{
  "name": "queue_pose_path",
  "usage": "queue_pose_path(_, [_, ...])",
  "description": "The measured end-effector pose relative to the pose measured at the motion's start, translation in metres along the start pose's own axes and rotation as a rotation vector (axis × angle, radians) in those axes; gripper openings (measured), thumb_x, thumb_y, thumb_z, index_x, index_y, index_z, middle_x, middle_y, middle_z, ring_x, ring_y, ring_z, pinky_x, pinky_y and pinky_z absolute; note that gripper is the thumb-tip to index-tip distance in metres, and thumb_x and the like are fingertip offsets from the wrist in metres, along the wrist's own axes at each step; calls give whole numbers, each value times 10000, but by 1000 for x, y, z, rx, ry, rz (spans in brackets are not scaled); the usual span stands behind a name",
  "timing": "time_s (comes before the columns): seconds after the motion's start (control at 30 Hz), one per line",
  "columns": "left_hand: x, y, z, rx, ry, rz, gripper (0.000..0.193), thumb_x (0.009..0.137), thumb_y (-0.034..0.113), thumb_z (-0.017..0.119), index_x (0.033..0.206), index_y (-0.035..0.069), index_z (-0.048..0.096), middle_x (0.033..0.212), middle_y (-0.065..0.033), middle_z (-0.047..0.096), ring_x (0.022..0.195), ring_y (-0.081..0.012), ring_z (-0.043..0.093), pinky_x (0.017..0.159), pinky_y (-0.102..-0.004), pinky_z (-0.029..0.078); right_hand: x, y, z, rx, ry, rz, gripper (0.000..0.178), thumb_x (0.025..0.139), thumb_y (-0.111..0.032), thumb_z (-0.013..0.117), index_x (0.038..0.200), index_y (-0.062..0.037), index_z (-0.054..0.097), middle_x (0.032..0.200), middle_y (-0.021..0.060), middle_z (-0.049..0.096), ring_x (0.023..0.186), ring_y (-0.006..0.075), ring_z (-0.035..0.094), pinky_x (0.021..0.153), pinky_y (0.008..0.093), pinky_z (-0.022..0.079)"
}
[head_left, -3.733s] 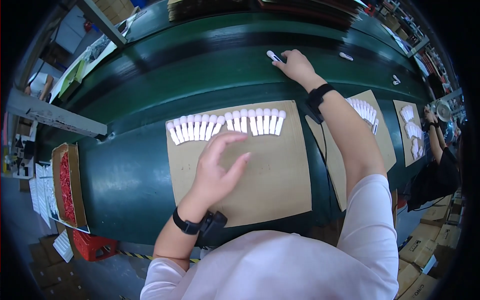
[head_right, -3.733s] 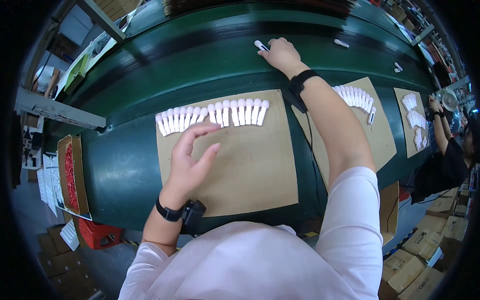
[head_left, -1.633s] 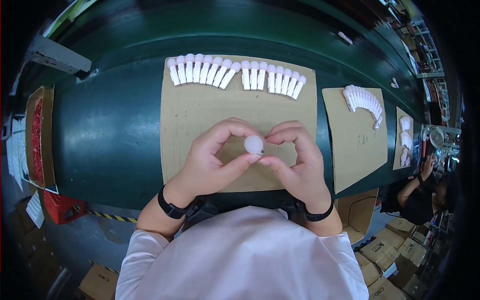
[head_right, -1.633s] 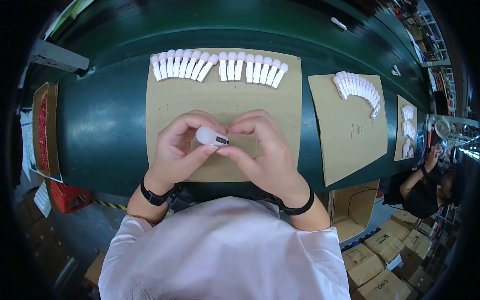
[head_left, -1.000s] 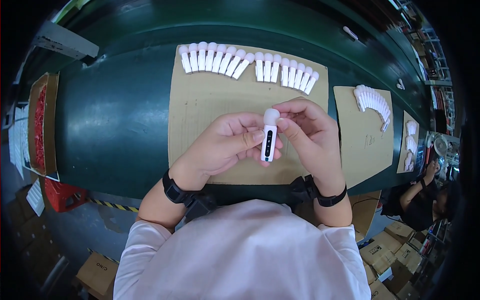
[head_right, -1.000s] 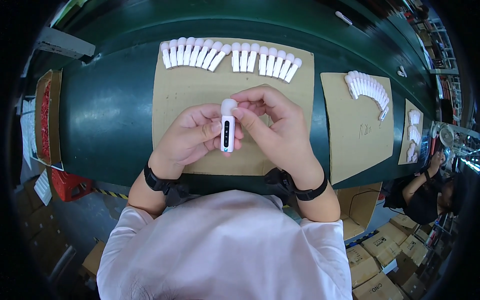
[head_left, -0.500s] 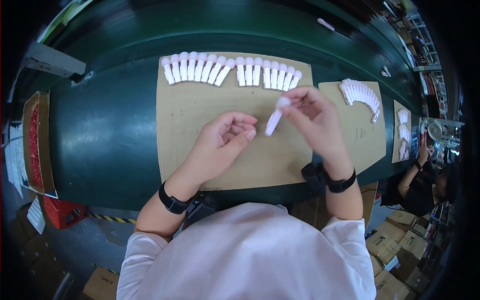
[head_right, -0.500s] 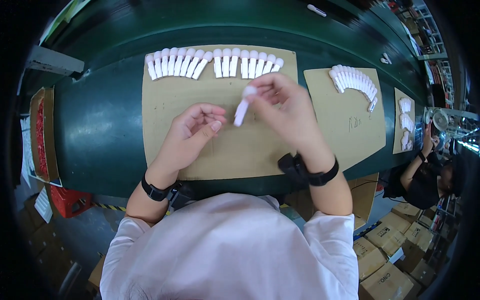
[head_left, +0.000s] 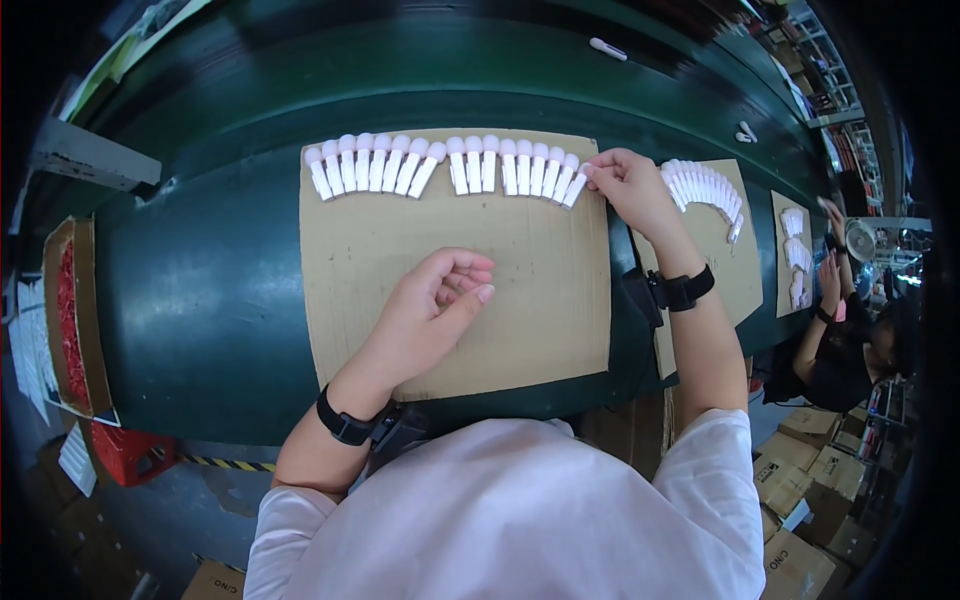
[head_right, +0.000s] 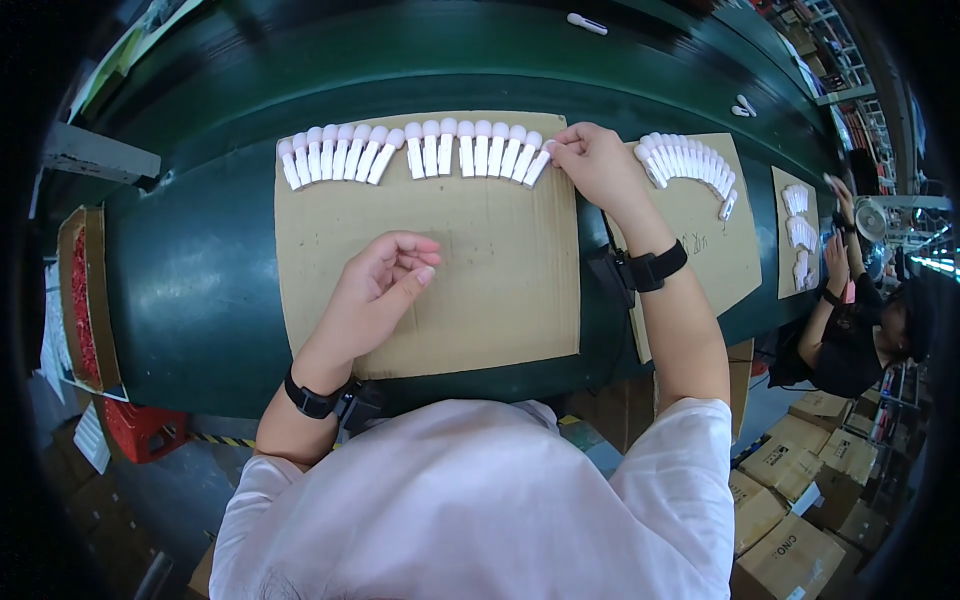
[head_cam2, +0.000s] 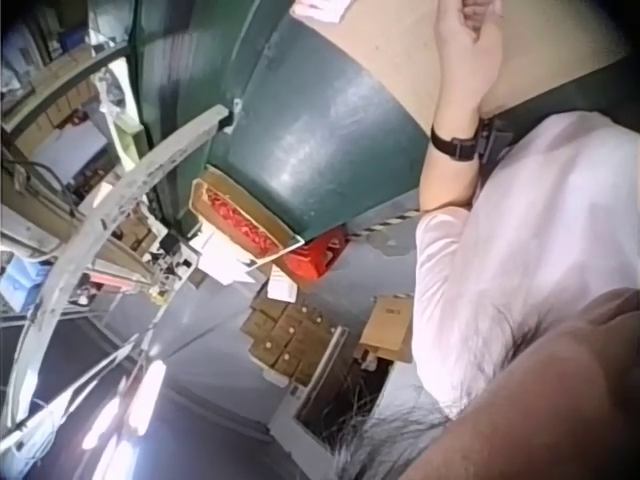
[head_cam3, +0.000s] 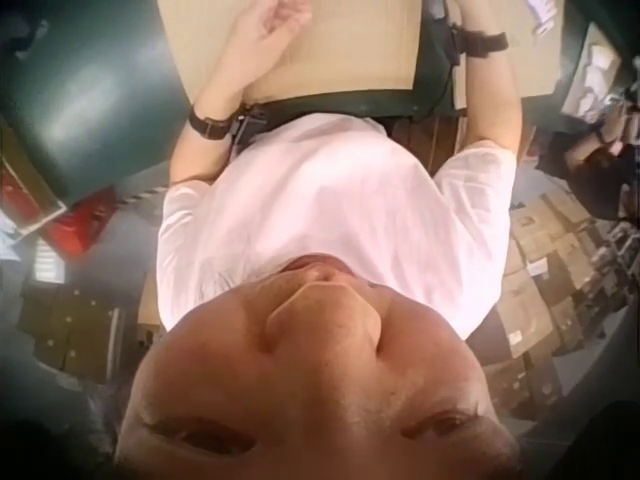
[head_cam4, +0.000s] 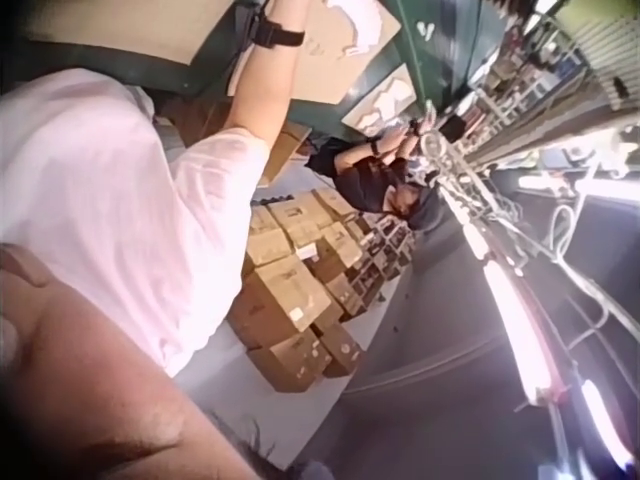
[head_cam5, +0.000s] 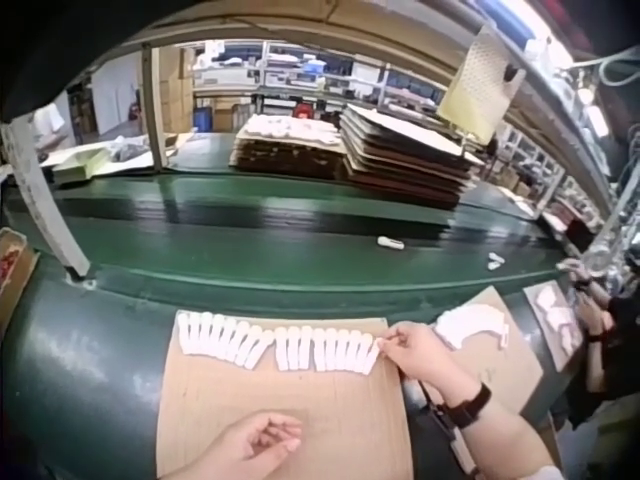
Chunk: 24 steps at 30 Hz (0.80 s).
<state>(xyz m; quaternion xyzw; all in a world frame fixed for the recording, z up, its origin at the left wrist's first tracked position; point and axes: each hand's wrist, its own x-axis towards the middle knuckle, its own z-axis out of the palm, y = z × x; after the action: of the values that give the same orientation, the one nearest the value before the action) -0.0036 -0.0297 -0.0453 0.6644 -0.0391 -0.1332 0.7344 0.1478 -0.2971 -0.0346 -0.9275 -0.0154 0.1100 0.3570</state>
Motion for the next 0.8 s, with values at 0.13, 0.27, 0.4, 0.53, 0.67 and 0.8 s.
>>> queue_pose_path(0.13, [1, 4, -2, 31, -41, -41, 239, 924, 23, 576, 1158, -14, 547, 1082, -64, 588, 970, -98, 538, 840, -227, 454, 8, -4, -4, 74, -51, -46, 225, 898, -165, 643, 1009, 32, 644, 804, 47, 662, 743, 90, 609, 693, 229, 491])
queue_pose_path(0.27, [1, 3, -3, 54, -28, -29, 244, 923, 23, 575, 1162, -15, 543, 1085, -66, 587, 967, -103, 539, 843, -230, 453, 37, -10, -24, -68, 27, -65, 252, 893, -187, 648, 1028, 26, 645, 796, 63, 667, 746, 118, 622, 713, 247, 499])
queue_pose_path(0.4, [2, 0, -4, 32, -7, -57, 249, 921, 23, 580, 1164, -15, 541, 1085, -67, 588, 965, -104, 541, 847, -234, 452, 93, -7, -39, -243, 185, -168, 288, 883, -207, 648, 1071, 12, 636, 862, 117, 675, 803, 193, 645, 767, 292, 509])
queue_pose_path(0.53, [4, -4, -4, 38, -6, -81, 255, 919, 25, 587, 1168, -10, 540, 1089, -65, 589, 974, -106, 545, 850, -238, 454, 163, 9, -44, -423, 330, -248, 338, 868, -231, 653, 1136, -26, 626, 974, 177, 670, 903, 286, 652, 832, 362, 510])
queue_pose_path(0.67, [3, -4, -2, 12, 28, -62, 266, 898, 50, 615, 1151, -2, 552, 1039, -80, 605, 940, -138, 569, 824, -266, 467, 204, 15, -35, -626, 483, -316, 388, 856, -256, 663, 1192, -67, 615, 1064, 204, 650, 989, 333, 631, 872, 415, 499])
queue_pose_path(0.8, [1, -2, -3, 63, -16, -59, 262, 917, 32, 598, 1171, 3, 539, 1089, -61, 597, 988, -118, 558, 854, -252, 462, 217, 13, -20, -723, 521, -278, 369, 865, -260, 657, 1195, -97, 629, 1031, 199, 664, 985, 342, 635, 878, 434, 496])
